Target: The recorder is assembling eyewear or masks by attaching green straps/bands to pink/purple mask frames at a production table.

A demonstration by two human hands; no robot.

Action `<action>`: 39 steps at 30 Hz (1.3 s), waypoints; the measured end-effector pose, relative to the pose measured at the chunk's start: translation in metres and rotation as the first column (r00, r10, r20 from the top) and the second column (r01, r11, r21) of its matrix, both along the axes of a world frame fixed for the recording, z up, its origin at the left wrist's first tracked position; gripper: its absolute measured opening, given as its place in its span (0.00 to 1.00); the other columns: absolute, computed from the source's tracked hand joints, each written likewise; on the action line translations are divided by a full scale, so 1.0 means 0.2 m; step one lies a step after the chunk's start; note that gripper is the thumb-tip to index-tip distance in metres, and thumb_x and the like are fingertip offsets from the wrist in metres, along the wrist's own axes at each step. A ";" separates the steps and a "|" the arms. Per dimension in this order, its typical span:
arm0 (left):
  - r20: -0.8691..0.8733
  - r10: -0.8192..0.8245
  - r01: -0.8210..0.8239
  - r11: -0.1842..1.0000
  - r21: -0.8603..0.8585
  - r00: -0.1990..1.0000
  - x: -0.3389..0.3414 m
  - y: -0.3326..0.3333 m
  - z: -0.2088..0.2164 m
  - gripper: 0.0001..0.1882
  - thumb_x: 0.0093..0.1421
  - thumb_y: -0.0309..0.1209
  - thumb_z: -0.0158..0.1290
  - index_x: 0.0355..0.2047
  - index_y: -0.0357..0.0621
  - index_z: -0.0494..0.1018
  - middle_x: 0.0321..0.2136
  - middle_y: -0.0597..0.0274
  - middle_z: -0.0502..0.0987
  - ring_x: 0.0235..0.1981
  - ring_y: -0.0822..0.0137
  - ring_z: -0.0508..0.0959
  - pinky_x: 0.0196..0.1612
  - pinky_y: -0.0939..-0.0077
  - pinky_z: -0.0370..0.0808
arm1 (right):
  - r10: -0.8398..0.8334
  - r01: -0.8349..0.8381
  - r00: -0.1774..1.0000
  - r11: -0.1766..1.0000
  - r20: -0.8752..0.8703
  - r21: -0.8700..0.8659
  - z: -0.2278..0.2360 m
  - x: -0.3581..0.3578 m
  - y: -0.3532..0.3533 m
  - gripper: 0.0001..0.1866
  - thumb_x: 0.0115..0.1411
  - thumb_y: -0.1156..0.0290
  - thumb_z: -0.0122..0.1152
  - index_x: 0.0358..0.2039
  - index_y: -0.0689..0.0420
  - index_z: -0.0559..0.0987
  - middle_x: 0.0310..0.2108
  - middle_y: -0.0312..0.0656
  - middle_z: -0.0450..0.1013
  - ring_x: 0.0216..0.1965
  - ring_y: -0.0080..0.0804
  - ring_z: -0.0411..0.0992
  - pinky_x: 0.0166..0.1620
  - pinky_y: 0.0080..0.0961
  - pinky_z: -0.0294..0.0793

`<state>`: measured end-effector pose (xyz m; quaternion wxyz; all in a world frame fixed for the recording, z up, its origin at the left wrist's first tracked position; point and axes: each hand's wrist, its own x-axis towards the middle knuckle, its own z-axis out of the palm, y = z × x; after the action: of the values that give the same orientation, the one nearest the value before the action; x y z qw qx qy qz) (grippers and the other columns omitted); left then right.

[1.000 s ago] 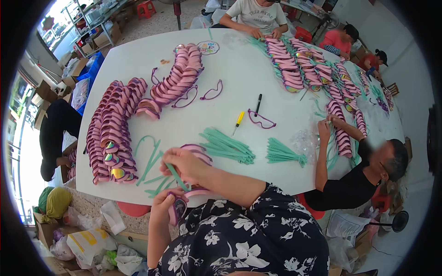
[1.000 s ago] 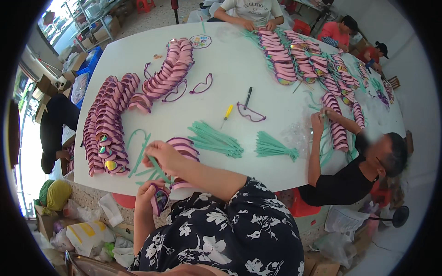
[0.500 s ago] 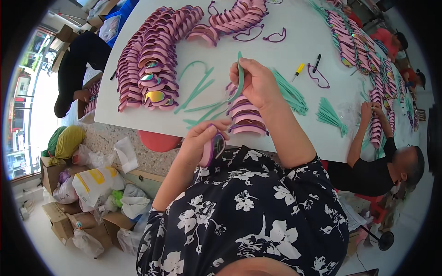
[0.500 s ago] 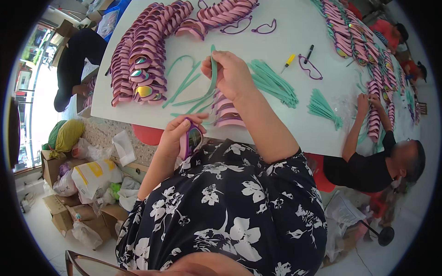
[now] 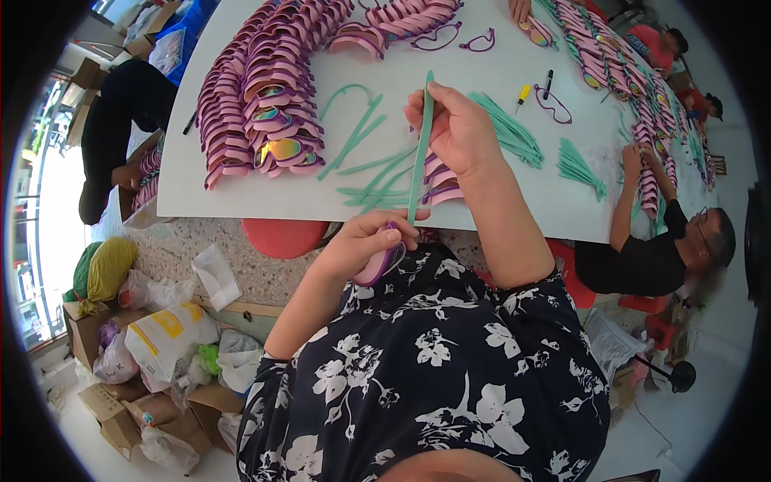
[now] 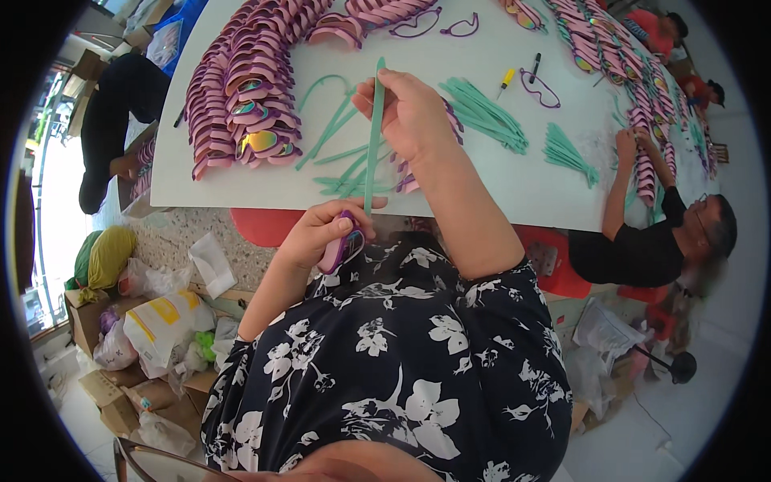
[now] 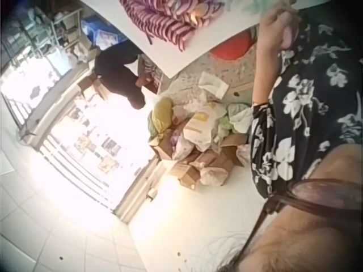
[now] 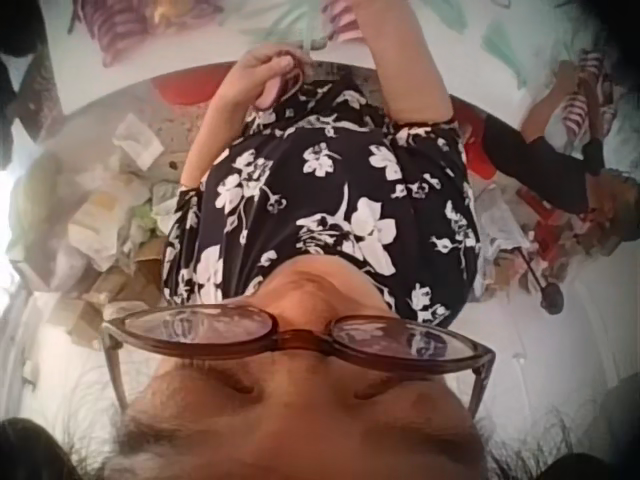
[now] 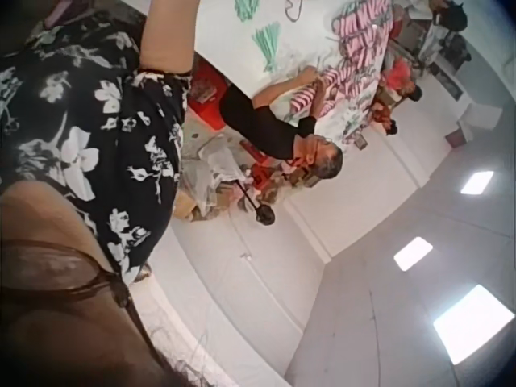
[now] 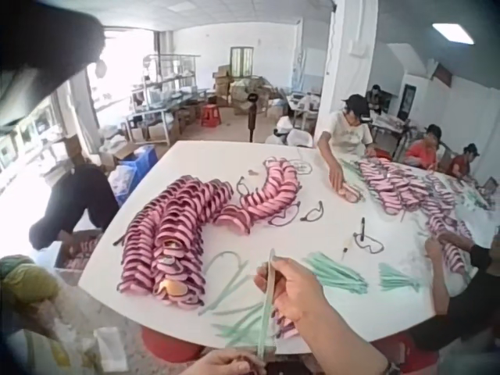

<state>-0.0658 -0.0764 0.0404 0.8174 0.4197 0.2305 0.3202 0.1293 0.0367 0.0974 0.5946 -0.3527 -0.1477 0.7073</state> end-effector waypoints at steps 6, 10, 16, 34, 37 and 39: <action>0.016 -0.022 0.021 0.999 0.043 1.000 0.02 0.00 0.00 0.17 0.62 0.39 0.54 0.40 0.35 0.76 0.49 0.40 0.74 0.45 0.62 0.78 0.50 0.65 0.72 | -0.073 0.073 0.997 0.997 0.016 -0.003 0.02 0.08 -0.04 0.08 0.64 0.72 0.54 0.37 0.65 0.73 0.31 0.45 0.74 0.33 0.33 0.75 0.40 0.27 0.80; -0.004 0.074 -0.073 0.974 -0.214 0.997 0.05 0.00 -0.01 0.17 0.64 0.38 0.52 0.43 0.35 0.73 0.46 0.46 0.75 0.43 0.62 0.79 0.44 0.67 0.78 | -0.106 0.102 0.994 0.990 0.039 0.096 0.09 0.15 -0.11 0.07 0.63 0.73 0.55 0.38 0.64 0.73 0.31 0.43 0.73 0.32 0.30 0.73 0.35 0.25 0.76; -0.023 0.306 -0.291 0.876 -0.385 0.952 0.12 -0.02 -0.09 0.15 0.68 0.38 0.47 0.44 0.37 0.70 0.40 0.52 0.77 0.38 0.63 0.80 0.39 0.69 0.80 | 0.114 -0.195 0.925 0.961 0.364 0.195 0.08 0.18 -0.41 0.05 0.63 0.72 0.56 0.36 0.60 0.74 0.27 0.37 0.72 0.25 0.22 0.70 0.27 0.17 0.69; -0.110 0.307 -0.313 0.948 -0.050 0.945 0.32 -0.05 -0.12 0.10 0.62 0.23 0.53 0.44 0.37 0.75 0.41 0.62 0.77 0.43 0.72 0.74 0.49 0.77 0.69 | 0.345 -0.285 0.907 0.925 0.239 -0.253 -0.21 0.26 -0.69 0.07 0.59 0.71 0.61 0.30 0.61 0.76 0.21 0.34 0.69 0.15 0.15 0.60 0.19 0.14 0.55; -0.098 0.266 -0.255 0.960 0.117 0.959 0.32 -0.03 -0.11 0.11 0.60 0.21 0.53 0.44 0.37 0.75 0.43 0.61 0.76 0.46 0.71 0.73 0.51 0.76 0.68 | 0.349 -0.300 0.925 0.914 0.152 -0.273 -0.23 0.27 -0.70 0.06 0.59 0.71 0.61 0.30 0.61 0.77 0.21 0.34 0.69 0.16 0.15 0.59 0.20 0.14 0.55; -0.089 0.233 -0.205 0.946 0.251 0.968 0.31 -0.01 -0.13 0.11 0.60 0.19 0.53 0.44 0.37 0.74 0.48 0.56 0.74 0.48 0.68 0.73 0.55 0.73 0.66 | 0.347 -0.302 0.932 0.903 0.105 -0.306 -0.24 0.28 -0.70 0.06 0.59 0.71 0.60 0.31 0.61 0.77 0.21 0.34 0.69 0.17 0.15 0.60 0.20 0.14 0.54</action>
<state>-0.0035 -0.0792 0.0136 0.7052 0.5051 0.2829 0.4093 0.1852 -0.1042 0.0499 0.3975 -0.4596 -0.1474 0.7804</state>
